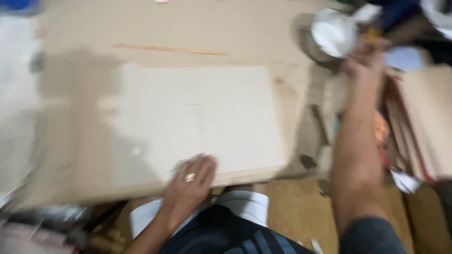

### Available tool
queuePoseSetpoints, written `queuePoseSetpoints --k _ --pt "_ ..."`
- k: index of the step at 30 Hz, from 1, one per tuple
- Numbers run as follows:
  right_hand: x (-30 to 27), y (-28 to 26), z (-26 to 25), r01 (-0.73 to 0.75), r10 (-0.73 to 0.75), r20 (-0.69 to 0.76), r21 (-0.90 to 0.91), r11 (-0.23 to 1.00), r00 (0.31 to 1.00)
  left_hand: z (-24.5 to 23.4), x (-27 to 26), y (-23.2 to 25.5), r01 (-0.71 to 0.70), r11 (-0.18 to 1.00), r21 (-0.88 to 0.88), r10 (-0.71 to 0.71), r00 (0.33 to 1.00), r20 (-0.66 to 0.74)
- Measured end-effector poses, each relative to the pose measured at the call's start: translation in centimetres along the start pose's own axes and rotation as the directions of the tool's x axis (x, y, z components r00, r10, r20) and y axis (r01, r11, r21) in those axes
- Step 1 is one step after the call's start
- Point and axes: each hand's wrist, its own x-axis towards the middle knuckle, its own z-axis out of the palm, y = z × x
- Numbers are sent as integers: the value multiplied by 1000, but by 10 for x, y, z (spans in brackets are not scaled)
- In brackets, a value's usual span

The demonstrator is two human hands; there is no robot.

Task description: The person aligns two pieces of cardboard on a workbench and uses a wooden stick to measure the gap between them. They then use a brush to apply a white adhesive substance to the cardboard surface.

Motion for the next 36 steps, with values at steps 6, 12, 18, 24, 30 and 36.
queuePoseSetpoints --k 6,12,18,24,30,36 --pt "-208 73 130 10 3 73 -171 985 997 -18 12 8 83 995 -49 -80 995 56" --pt "-393 176 159 88 177 288 -716 693 941 15 5 24 136 986 -99 -149 979 -142" --pt "-425 245 169 768 456 692 -639 29 559 25 5 21 156 974 -162 -195 943 -268" --pt "-343 283 229 915 510 759 -338 -222 404 11 8 13 136 986 -100 -155 964 -216" --pt "-421 238 217 821 574 634 -557 -125 518 4 6 8 108 991 -84 -117 987 -111" --pt "-367 285 238 941 586 780 -327 85 218 10 9 6 114 986 -119 -131 980 -150"
